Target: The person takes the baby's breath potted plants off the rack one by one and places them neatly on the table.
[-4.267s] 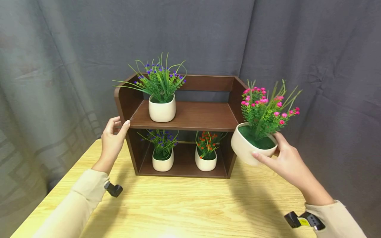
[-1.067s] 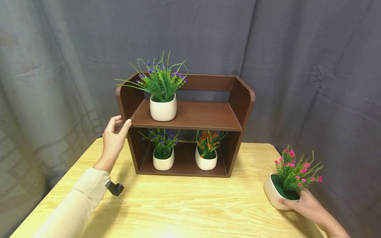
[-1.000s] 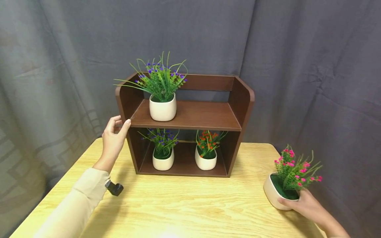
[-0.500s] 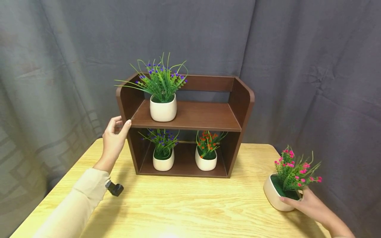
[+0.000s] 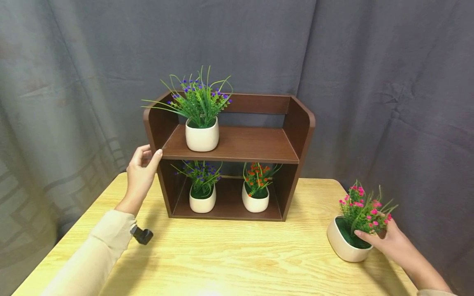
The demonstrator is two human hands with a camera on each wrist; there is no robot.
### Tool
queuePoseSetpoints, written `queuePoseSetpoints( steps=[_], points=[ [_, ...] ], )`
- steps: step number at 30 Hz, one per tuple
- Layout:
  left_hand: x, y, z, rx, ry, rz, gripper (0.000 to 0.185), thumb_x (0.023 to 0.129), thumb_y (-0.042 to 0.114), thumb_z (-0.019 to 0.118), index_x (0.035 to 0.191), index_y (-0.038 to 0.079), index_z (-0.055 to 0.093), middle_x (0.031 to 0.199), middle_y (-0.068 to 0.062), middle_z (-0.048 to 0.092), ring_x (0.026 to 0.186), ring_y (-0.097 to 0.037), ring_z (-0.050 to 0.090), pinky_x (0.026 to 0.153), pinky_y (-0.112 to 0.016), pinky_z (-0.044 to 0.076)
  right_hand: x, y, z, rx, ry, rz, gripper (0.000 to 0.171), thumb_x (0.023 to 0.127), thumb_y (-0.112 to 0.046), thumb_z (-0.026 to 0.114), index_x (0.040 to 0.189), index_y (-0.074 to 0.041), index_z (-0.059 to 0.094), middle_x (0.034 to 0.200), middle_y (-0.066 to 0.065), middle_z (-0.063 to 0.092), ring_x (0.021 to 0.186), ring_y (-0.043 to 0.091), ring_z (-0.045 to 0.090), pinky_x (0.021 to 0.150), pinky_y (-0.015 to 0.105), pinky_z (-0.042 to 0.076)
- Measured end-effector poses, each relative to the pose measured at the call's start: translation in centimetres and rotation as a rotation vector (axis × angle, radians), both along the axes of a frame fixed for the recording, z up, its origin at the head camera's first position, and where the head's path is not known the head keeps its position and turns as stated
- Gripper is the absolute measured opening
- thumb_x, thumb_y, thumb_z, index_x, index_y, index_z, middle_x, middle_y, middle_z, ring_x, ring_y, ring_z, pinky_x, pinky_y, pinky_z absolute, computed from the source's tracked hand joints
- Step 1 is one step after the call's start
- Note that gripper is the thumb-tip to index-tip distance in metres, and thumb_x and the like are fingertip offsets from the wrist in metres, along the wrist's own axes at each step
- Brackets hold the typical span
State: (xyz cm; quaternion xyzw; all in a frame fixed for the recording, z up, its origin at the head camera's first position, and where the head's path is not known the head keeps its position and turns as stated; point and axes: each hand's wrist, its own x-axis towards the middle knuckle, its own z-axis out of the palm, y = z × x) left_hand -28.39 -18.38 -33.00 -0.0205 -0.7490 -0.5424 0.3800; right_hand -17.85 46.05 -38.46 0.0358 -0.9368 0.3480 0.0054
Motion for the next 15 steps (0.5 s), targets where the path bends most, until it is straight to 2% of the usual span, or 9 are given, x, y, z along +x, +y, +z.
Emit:
queuePoseSetpoints(
  steps=[2,4,5,6,8,9,11,13,15],
  points=[
    [0.0,0.0,0.0,-0.002,-0.004,0.001,0.039,0.093,0.042,0.071,0.122,0.016,0.067,0.109,-0.005,0.068,0.086,-0.019,0.058,0.064,-0.024,0.045,0.0,0.0,0.6,-0.005,-0.033,-0.022,0.097,0.102,-0.036,0.06,0.157,-0.004,-0.013,0.153,0.043,0.01,0.132,0.066,0.017,0.106,0.046,0.037],
    [0.0,0.0,0.0,-0.005,-0.008,0.004,0.039,0.093,0.042,0.07,0.122,0.016,0.067,0.109,-0.004,0.068,0.085,-0.016,0.058,0.064,-0.023,0.045,-0.2,0.0,1.3,0.028,-0.038,-0.036,0.099,0.102,-0.038,0.059,0.154,0.007,-0.012,0.144,0.047,0.027,0.125,0.064,0.035,0.093,0.062,0.042],
    [0.0,0.0,0.0,-0.006,-0.009,0.006,0.039,0.093,0.042,0.07,0.122,0.016,0.067,0.109,-0.004,0.068,0.085,-0.015,0.058,0.065,-0.023,0.045,-0.3,0.0,1.5,0.046,-0.031,-0.039,0.099,0.102,-0.038,0.059,0.152,0.011,-0.012,0.138,0.049,0.031,0.117,0.061,0.044,0.084,0.063,0.046],
    [0.0,0.0,0.0,-0.006,-0.009,0.006,0.039,0.093,0.042,0.07,0.122,0.017,0.067,0.109,-0.004,0.068,0.085,-0.015,0.057,0.065,-0.023,0.045,-0.3,0.0,1.7,0.067,-0.017,-0.051,0.1,0.101,-0.038,0.06,0.151,0.012,-0.011,0.13,0.049,0.036,0.107,0.053,0.052,0.078,0.056,0.049],
    [0.0,0.0,0.0,-0.008,-0.008,0.006,0.039,0.093,0.042,0.07,0.123,0.017,0.067,0.109,-0.003,0.067,0.085,-0.014,0.057,0.064,-0.023,0.045,-0.5,0.0,2.0,0.076,0.03,-0.05,0.099,0.1,-0.034,0.063,0.152,0.013,-0.008,0.126,0.043,0.04,0.096,0.024,0.059,0.072,0.036,0.052],
    [0.0,0.0,0.0,-0.009,-0.007,0.006,0.039,0.094,0.042,0.07,0.123,0.017,0.067,0.109,-0.003,0.067,0.085,-0.014,0.057,0.064,-0.023,0.046,-0.6,0.0,2.1,0.086,0.067,-0.049,0.098,0.1,-0.032,0.064,0.152,0.013,-0.005,0.123,0.039,0.044,0.09,0.011,0.056,0.066,0.026,0.048],
    [0.0,0.0,0.0,-0.007,-0.005,0.003,0.039,0.094,0.042,0.07,0.123,0.016,0.066,0.11,-0.004,0.067,0.086,-0.016,0.058,0.064,-0.023,0.045,-0.5,-0.2,2.3,0.081,0.118,-0.053,0.096,0.099,-0.029,0.066,0.152,0.013,-0.003,0.125,0.032,0.039,0.088,-0.002,0.044,0.063,0.019,0.042],
    [0.0,0.0,-0.1,-0.007,-0.003,0.001,0.04,0.094,0.042,0.07,0.123,0.016,0.066,0.11,-0.004,0.067,0.087,-0.019,0.058,0.064,-0.022,0.045,-0.5,-0.4,2.6,0.082,0.157,-0.064,0.097,0.099,-0.029,0.066,0.152,0.013,-0.002,0.128,0.029,0.037,0.085,-0.009,0.036,0.061,0.016,0.037],
    [0.0,0.0,0.0,-0.007,0.0,0.0,0.04,0.094,0.041,0.07,0.124,0.015,0.066,0.11,-0.005,0.067,0.088,-0.022,0.059,0.064,-0.022,0.045,-0.4,-0.7,2.9,0.093,0.196,-0.075,0.095,0.099,-0.029,0.066,0.153,0.012,0.0,0.128,0.026,0.036,0.085,-0.003,0.035,0.06,0.018,0.037]
  ],
)
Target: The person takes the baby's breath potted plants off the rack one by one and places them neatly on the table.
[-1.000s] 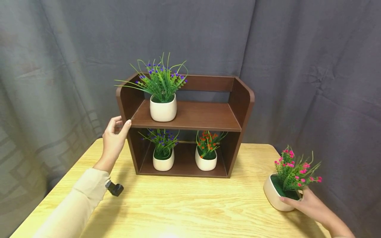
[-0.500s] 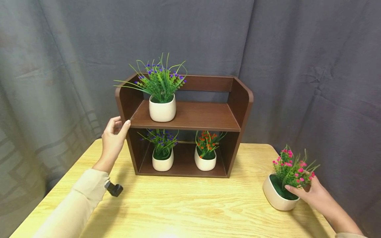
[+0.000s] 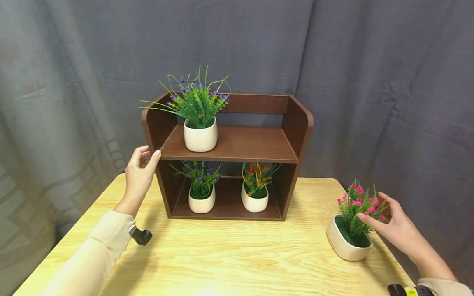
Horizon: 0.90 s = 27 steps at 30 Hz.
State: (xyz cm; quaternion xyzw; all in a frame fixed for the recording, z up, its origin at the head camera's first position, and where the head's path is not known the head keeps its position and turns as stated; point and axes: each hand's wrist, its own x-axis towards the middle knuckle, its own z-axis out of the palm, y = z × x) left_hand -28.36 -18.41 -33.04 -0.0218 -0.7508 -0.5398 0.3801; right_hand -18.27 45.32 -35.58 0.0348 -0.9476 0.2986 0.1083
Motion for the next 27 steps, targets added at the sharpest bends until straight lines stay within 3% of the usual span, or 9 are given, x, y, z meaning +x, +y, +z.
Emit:
queuePoseSetpoints(
  steps=[7,10,11,13,15,19,21,23,27],
  points=[
    [0.0,0.0,-0.1,-0.005,0.003,0.002,0.04,0.094,0.041,0.07,0.124,0.015,0.066,0.111,-0.006,0.067,0.088,-0.023,0.059,0.064,-0.022,0.045,-0.4,-0.9,1.2,-0.049,0.112,0.016,0.086,0.1,-0.022,0.063,0.157,0.004,0.005,0.153,0.028,0.032,0.097,-0.005,0.036,0.07,0.01,0.032],
    [0.0,0.0,-0.1,-0.006,0.003,0.005,0.039,0.094,0.041,0.07,0.124,0.016,0.066,0.111,-0.006,0.067,0.087,-0.019,0.058,0.064,-0.022,0.045,-0.5,-1.5,1.8,-0.083,0.119,0.027,0.084,0.103,-0.023,0.06,0.16,-0.005,0.002,0.159,0.029,0.021,0.128,0.017,0.042,0.08,0.001,0.026],
    [0.0,0.0,0.0,-0.005,0.003,0.005,0.039,0.094,0.041,0.07,0.124,0.015,0.066,0.111,-0.006,0.067,0.086,-0.019,0.058,0.064,-0.022,0.045,-0.5,-1.8,2.0,-0.096,0.119,0.028,0.083,0.103,-0.025,0.058,0.161,-0.008,0.001,0.159,0.031,0.019,0.135,0.028,0.038,0.082,-0.001,0.024],
    [0.1,0.1,0.0,-0.005,0.003,0.007,0.039,0.094,0.041,0.07,0.124,0.015,0.066,0.111,-0.005,0.067,0.086,-0.018,0.058,0.064,-0.022,0.045,-0.5,-2.3,2.4,-0.106,0.134,0.016,0.081,0.104,-0.027,0.057,0.162,-0.015,0.001,0.16,0.029,0.019,0.144,0.032,0.027,0.084,-0.003,0.02],
    [0.1,0.0,-0.1,-0.005,0.001,0.007,0.039,0.094,0.04,0.07,0.123,0.015,0.066,0.111,-0.006,0.067,0.086,-0.02,0.059,0.064,-0.022,0.045,-0.5,-2.9,2.7,-0.118,0.162,0.007,0.079,0.104,-0.027,0.057,0.162,-0.019,0.004,0.16,0.025,0.023,0.145,0.016,0.025,0.096,0.001,0.021],
    [0.0,0.0,-0.1,-0.006,0.005,0.004,0.039,0.094,0.04,0.07,0.124,0.015,0.066,0.111,-0.006,0.067,0.087,-0.021,0.059,0.064,-0.021,0.045,-0.5,-3.9,3.4,-0.12,0.228,-0.003,0.075,0.103,-0.024,0.059,0.162,-0.022,0.012,0.158,0.013,0.033,0.126,-0.013,0.028,0.111,0.018,0.017],
    [0.0,0.0,-0.1,-0.003,0.012,0.002,0.039,0.094,0.04,0.07,0.124,0.016,0.066,0.11,-0.006,0.067,0.086,-0.019,0.059,0.063,-0.021,0.045,-0.6,-4.4,3.8,-0.125,0.254,0.01,0.075,0.102,-0.022,0.06,0.161,-0.022,0.014,0.156,0.01,0.036,0.125,-0.014,0.028,0.112,0.018,0.015],
    [0.0,0.0,-0.1,-0.003,0.017,0.002,0.039,0.094,0.041,0.07,0.124,0.015,0.066,0.11,-0.005,0.068,0.085,-0.017,0.059,0.063,-0.021,0.045,-0.6,-4.9,4.3,-0.121,0.269,0.027,0.075,0.102,-0.021,0.061,0.161,-0.023,0.015,0.154,0.004,0.038,0.125,-0.014,0.029,0.099,0.005,0.018],
    [0.0,0.0,-0.1,0.001,0.019,0.0,0.039,0.094,0.041,0.07,0.123,0.016,0.067,0.109,-0.004,0.068,0.084,-0.014,0.059,0.062,-0.021,0.046,-0.8,-5.9,5.1,-0.123,0.294,0.078,0.072,0.102,-0.018,0.061,0.16,-0.023,0.019,0.148,-0.005,0.042,0.121,-0.015,0.033,0.088,-0.002,0.023]
  ],
)
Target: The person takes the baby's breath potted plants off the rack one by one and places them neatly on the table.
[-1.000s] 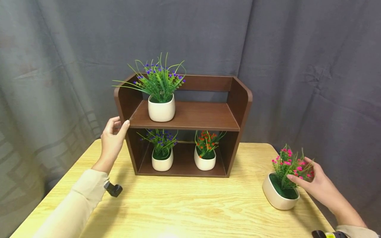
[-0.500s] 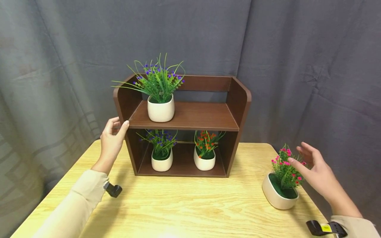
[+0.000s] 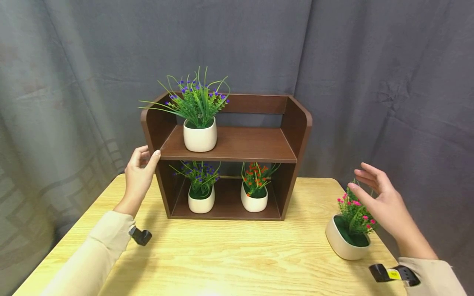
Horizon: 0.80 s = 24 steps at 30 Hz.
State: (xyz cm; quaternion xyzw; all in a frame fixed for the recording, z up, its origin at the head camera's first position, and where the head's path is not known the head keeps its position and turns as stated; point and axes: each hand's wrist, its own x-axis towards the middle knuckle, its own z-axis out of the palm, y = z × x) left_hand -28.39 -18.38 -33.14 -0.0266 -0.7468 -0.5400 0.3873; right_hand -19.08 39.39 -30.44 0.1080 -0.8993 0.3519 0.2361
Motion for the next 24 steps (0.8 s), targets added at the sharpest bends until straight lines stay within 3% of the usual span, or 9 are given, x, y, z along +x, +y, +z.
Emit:
queuePoseSetpoints(
  steps=[7,12,17,24],
  points=[
    [0.0,0.0,0.0,0.002,-0.003,-0.008,0.039,0.094,0.042,0.07,0.123,0.017,0.067,0.108,-0.001,0.067,0.084,-0.013,0.059,0.061,-0.021,0.046,-0.6,-2.3,0.9,-0.027,0.029,0.114,0.069,0.101,-0.009,0.061,0.158,-0.02,0.025,0.137,-0.017,0.044,0.118,-0.013,0.041,0.088,0.003,0.031],
    [0.0,0.0,0.0,-0.002,-0.007,-0.003,0.039,0.094,0.042,0.07,0.123,0.017,0.067,0.107,-0.002,0.067,0.083,-0.014,0.059,0.062,-0.021,0.046,-1.1,-4.0,1.1,-0.028,0.105,0.217,0.067,0.097,0.003,0.062,0.155,-0.012,0.031,0.136,-0.014,0.048,0.119,-0.008,0.046,0.09,0.006,0.036],
    [0.1,0.0,0.0,-0.002,-0.009,-0.001,0.039,0.094,0.041,0.07,0.124,0.017,0.066,0.107,-0.003,0.067,0.084,-0.014,0.058,0.062,-0.022,0.045,-1.4,-5.7,1.4,-0.013,0.102,0.252,0.065,0.098,0.001,0.061,0.155,-0.012,0.032,0.137,-0.009,0.049,0.12,-0.007,0.046,0.092,0.006,0.036],
    [0.2,0.1,0.1,0.001,-0.01,-0.009,0.038,0.094,0.041,0.07,0.123,0.017,0.067,0.107,-0.002,0.067,0.084,-0.013,0.058,0.063,-0.022,0.046,-2.0,-7.7,1.8,-0.034,0.095,0.295,0.063,0.097,0.002,0.062,0.153,-0.013,0.036,0.134,-0.011,0.05,0.121,-0.001,0.049,0.095,0.009,0.037]
  ],
)
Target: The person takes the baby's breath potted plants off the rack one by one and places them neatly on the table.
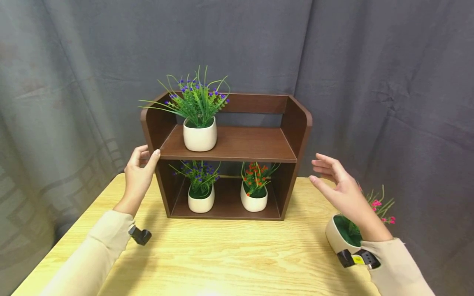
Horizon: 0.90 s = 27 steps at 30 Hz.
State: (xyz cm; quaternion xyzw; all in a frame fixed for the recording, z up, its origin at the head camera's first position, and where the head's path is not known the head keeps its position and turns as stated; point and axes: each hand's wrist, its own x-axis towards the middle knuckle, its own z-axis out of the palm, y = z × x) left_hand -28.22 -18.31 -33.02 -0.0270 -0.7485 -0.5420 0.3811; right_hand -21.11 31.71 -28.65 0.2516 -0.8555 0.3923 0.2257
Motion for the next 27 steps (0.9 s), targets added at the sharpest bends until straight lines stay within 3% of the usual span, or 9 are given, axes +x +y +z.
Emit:
queuePoseSetpoints(
  steps=[10,27],
  points=[
    [0.0,0.0,0.0,-0.001,-0.007,0.008,0.038,0.094,0.04,0.07,0.123,0.016,0.066,0.108,-0.003,0.067,0.084,-0.013,0.058,0.063,-0.022,0.046,-1.1,-3.3,0.6,-0.025,0.012,0.099,0.06,0.096,0.005,0.062,0.15,-0.006,0.038,0.135,0.015,0.054,0.122,0.006,0.052,0.097,0.014,0.039],
    [0.0,0.0,0.0,-0.007,0.001,0.012,0.038,0.094,0.04,0.07,0.123,0.016,0.066,0.109,-0.005,0.068,0.085,-0.017,0.059,0.063,-0.022,0.046,-3.6,-9.2,1.1,-0.092,-0.019,0.26,0.06,0.097,0.001,0.063,0.15,-0.014,0.04,0.139,0.017,0.052,0.127,0.022,0.05,0.104,0.021,0.038]
  ],
)
